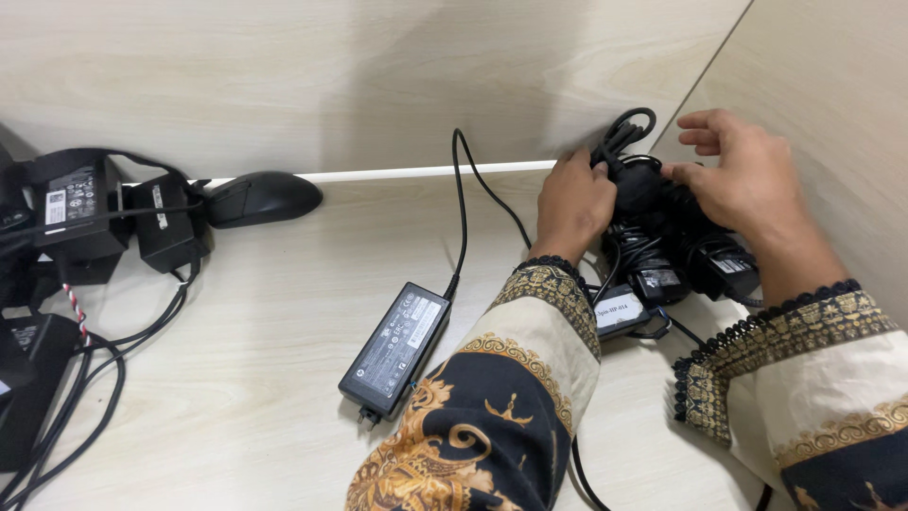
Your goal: The person sits on the floor and handles several black power adapters and cables on a light-colored surface. They pick up each adapter, coil its cable, and place it into a pile on the right side of the frame.
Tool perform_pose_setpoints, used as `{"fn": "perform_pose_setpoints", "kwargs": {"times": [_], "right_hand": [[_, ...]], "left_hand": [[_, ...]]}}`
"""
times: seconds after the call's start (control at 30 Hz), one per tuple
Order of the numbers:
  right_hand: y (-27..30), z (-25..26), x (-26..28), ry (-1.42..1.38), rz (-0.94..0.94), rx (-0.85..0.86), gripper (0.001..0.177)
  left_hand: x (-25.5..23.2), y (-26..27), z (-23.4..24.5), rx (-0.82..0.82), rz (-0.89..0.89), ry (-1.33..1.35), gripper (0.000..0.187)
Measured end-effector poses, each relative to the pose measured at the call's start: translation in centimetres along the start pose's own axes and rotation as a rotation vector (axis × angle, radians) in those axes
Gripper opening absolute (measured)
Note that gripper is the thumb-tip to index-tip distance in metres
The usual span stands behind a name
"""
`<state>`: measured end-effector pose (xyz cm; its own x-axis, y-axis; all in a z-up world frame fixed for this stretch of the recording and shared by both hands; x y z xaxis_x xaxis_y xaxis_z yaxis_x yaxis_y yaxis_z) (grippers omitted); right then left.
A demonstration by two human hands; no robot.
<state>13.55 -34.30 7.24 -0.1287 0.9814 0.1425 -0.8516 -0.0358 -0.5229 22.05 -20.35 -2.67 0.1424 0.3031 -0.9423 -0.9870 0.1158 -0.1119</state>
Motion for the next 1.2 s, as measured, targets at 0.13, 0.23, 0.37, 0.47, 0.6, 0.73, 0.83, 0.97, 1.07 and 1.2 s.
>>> {"fn": "perform_pose_setpoints", "kwargs": {"times": [0.13, 0.23, 0.37, 0.47, 0.6, 0.73, 0.83, 0.97, 1.07, 1.2], "right_hand": [[0.1, -0.9, 0.9, -0.073, -0.079, 0.133, 0.049], [1.0, -1.6, 1.0, -0.091, -0.156, 0.194, 0.040], [1.2, -1.8, 1.0, -0.082, -0.142, 0.167, 0.039], [1.1, -1.9, 0.9, -0.060, -0.123, 0.104, 0.035], [1.6, -2.4, 0.9, 0.051, -0.120, 0.007, 0.033], [1.6, -2.8, 1.5, 0.170, -0.105, 0.047, 0.023], [1.5, -2.8, 2.0, 0.156, -0.139, 0.093, 0.026], [1.9, -2.3, 2.8, 0.141, -0.063, 0.129, 0.035], [2.8, -2.6, 2.8, 0.176, 0.017, 0.222, 0.039], [2.8, -2.9, 2.5, 0.217, -0.061, 0.280, 0.043]], "left_hand": [[-0.4, 0.9, 1.2, -0.027, -0.047, 0.055, 0.051], [-0.3, 1.5, 1.3, 0.014, -0.041, 0.092, 0.067], [-1.0, 1.9, 1.0, -0.008, -0.045, 0.075, 0.060], [-1.9, 2.3, 0.2, -0.113, -0.145, 0.068, 0.057], [-2.4, 2.0, -1.5, -0.203, -0.323, -0.121, 0.053], [-0.2, 1.7, -1.2, -0.189, -0.412, -0.176, 0.047], [0.8, 1.7, -0.7, -0.240, -0.382, -0.207, 0.046], [0.1, 1.9, -0.8, -0.245, -0.436, -0.314, 0.041], [-0.1, 2.1, -1.0, -0.253, -0.478, -0.391, 0.039], [0.1, 1.8, -0.5, -0.209, -0.467, -0.435, 0.039]]}}
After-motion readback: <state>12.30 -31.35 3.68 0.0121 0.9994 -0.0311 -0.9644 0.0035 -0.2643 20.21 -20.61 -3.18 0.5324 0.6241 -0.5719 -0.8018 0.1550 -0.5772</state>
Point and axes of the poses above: each hand's wrist, its own y-axis away from the middle knuckle, its own z-axis out of the back of the hand, x = y × z, the point moved 4 cm from there along -y, towards the middle knuckle, and after that the axes turned 11 degrees about z, right-handed, at the moved point
